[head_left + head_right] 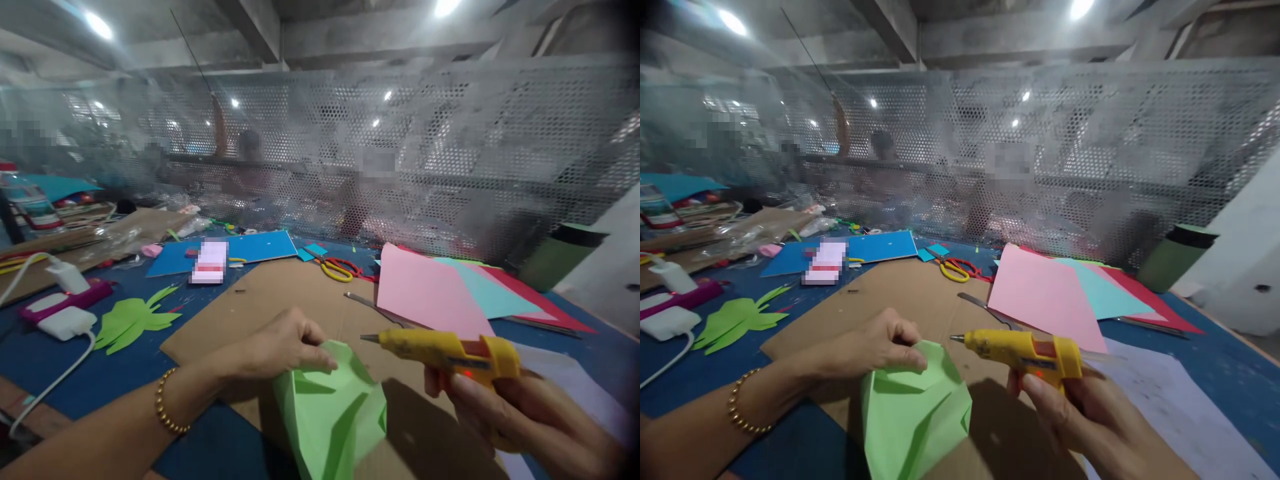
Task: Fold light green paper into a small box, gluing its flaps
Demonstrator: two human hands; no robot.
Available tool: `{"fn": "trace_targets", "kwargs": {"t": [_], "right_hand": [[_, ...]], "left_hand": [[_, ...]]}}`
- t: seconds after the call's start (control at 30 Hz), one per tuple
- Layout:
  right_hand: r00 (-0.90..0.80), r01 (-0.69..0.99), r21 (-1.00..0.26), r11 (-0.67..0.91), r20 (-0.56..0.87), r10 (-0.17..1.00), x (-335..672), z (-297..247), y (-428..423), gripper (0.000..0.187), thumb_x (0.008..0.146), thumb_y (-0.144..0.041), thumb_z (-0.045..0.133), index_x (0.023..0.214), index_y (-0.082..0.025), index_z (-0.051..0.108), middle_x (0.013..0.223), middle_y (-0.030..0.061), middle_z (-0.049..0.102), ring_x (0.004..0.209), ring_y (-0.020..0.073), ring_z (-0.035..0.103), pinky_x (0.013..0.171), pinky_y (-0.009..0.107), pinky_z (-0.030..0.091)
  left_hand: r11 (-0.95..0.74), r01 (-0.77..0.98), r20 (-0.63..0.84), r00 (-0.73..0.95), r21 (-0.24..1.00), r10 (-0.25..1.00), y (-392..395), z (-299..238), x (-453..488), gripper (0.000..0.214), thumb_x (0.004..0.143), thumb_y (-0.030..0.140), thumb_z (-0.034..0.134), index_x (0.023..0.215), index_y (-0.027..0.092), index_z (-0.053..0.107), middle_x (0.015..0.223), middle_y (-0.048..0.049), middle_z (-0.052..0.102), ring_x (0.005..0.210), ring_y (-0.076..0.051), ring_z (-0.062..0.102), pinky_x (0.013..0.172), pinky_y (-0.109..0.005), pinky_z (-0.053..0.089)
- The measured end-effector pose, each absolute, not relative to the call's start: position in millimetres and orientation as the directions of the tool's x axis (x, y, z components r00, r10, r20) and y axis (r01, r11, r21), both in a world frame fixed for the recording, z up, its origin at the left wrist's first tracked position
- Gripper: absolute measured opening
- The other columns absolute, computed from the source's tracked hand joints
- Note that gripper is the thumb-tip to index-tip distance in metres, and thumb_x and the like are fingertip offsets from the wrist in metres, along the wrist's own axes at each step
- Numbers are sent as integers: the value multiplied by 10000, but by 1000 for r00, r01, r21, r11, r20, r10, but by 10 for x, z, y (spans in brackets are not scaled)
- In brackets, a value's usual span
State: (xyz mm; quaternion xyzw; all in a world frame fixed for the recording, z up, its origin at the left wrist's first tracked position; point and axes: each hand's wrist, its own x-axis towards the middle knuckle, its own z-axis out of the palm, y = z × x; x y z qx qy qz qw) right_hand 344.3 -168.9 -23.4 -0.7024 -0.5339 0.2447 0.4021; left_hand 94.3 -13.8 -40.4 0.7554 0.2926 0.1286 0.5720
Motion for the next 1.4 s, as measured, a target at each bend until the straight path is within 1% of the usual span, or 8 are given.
{"fn": "trace_targets", "kwargs": {"t": [0.1,0.3,0.57,0.7,0.87,1.03,1.2,1.4], "right_hand": [[323,493,-853,-171,-3,946,3419,-225,-1697,516,716,-731,613,731,-220,680,591,0,513,544,154,430,477,251,389],[197,543,-835,-91,22,980,3510,-240,-1682,419,699,-644,680,828,-248,722,670,16,602,566,185,477,462,265,451],[229,557,-825,-99,37,973,3516,-219,-1691,429,715,-638,676,910,-263,752,664,26,608,559,191,494,442,256,447],[157,600,-798,-62,42,987,3684,-339,-1680,412,735,-613,668,937,-261,739,659,25,606,543,190,493,426,262,451],[170,615,-781,-108,-2,985,3774,-387,-1678,426,779,-609,641,1003,-258,729,652,10,592,534,171,497,436,245,459],[116,650,-760,-12,84,990,3752,-379,-1672,400,788,-593,634,989,-266,748,692,31,622,548,180,530,428,247,472],[130,634,-772,-46,48,990,3795,-422,-1676,407,803,-591,628,1059,-294,737,679,22,616,538,164,541,413,223,460],[122,625,-778,-60,22,992,3811,-424,-1684,402,803,-597,629,1030,-288,748,685,19,614,547,157,542,434,221,473]], "left_hand": [[-192,279,-124,812,941,571,-153,-417,951,254,774,362,692,759,109,716,632,11,552,538,-83,455,483,-194,323],[-285,248,-54,835,926,548,-177,-392,961,238,775,343,705,704,115,701,676,10,543,581,-86,468,472,-183,318],[-390,245,1,845,888,534,-152,-417,963,276,799,358,701,652,127,666,639,30,481,580,-83,428,481,-198,285],[-399,238,10,848,886,529,-152,-416,963,263,800,354,702,665,129,674,645,32,487,583,-85,436,486,-206,294],[-389,249,0,843,887,538,-169,-400,960,262,798,346,702,663,123,676,657,28,496,594,-87,446,488,-212,294],[-406,248,5,849,880,529,-179,-392,956,264,809,345,698,665,125,673,639,39,477,581,-84,433,490,-219,280],[-410,247,11,846,878,533,-173,-404,963,291,801,349,713,629,124,648,628,41,469,566,-80,412,486,-230,256],[-404,241,10,849,882,529,-169,-412,956,279,809,362,708,668,123,679,645,36,487,575,-83,427,481,-229,269]]}}
